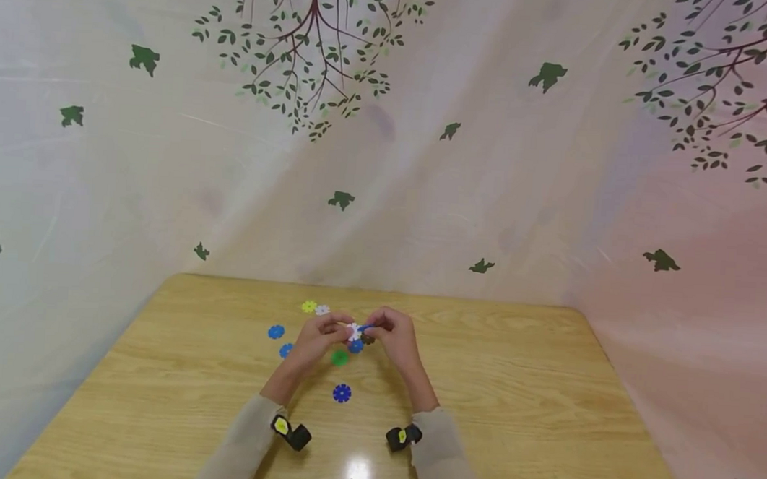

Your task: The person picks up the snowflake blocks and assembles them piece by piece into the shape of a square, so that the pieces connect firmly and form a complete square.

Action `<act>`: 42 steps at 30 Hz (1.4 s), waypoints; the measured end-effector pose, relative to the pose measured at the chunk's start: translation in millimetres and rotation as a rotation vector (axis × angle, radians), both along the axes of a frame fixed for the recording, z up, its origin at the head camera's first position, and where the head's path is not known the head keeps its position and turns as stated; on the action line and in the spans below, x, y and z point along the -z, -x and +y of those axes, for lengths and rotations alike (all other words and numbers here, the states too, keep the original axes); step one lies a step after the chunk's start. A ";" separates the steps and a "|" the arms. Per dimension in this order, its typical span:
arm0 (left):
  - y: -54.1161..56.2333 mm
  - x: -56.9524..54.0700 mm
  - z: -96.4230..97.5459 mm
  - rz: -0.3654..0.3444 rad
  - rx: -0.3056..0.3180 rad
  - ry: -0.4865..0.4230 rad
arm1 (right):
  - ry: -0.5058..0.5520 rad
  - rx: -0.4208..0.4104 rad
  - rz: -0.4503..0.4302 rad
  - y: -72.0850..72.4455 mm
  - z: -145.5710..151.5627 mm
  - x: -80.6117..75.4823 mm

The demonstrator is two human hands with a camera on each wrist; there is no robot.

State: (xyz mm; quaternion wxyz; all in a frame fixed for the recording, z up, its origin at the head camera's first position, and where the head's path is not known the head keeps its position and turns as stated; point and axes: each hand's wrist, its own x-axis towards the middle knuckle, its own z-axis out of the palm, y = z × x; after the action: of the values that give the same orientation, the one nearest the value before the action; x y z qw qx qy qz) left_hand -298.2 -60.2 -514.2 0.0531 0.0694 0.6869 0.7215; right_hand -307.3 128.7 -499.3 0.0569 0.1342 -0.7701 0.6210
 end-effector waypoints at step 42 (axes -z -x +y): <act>2.6 -5.8 -28.2 -0.015 -0.045 0.123 | -0.384 -0.076 0.000 19.9 24.3 -16.4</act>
State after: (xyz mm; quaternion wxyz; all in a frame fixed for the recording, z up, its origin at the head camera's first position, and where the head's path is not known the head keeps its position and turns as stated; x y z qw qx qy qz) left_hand -300.8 -88.4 -508.4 0.0461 0.0451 0.7310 0.6794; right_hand -327.2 153.0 -482.8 0.0068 0.1713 -0.8689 0.4644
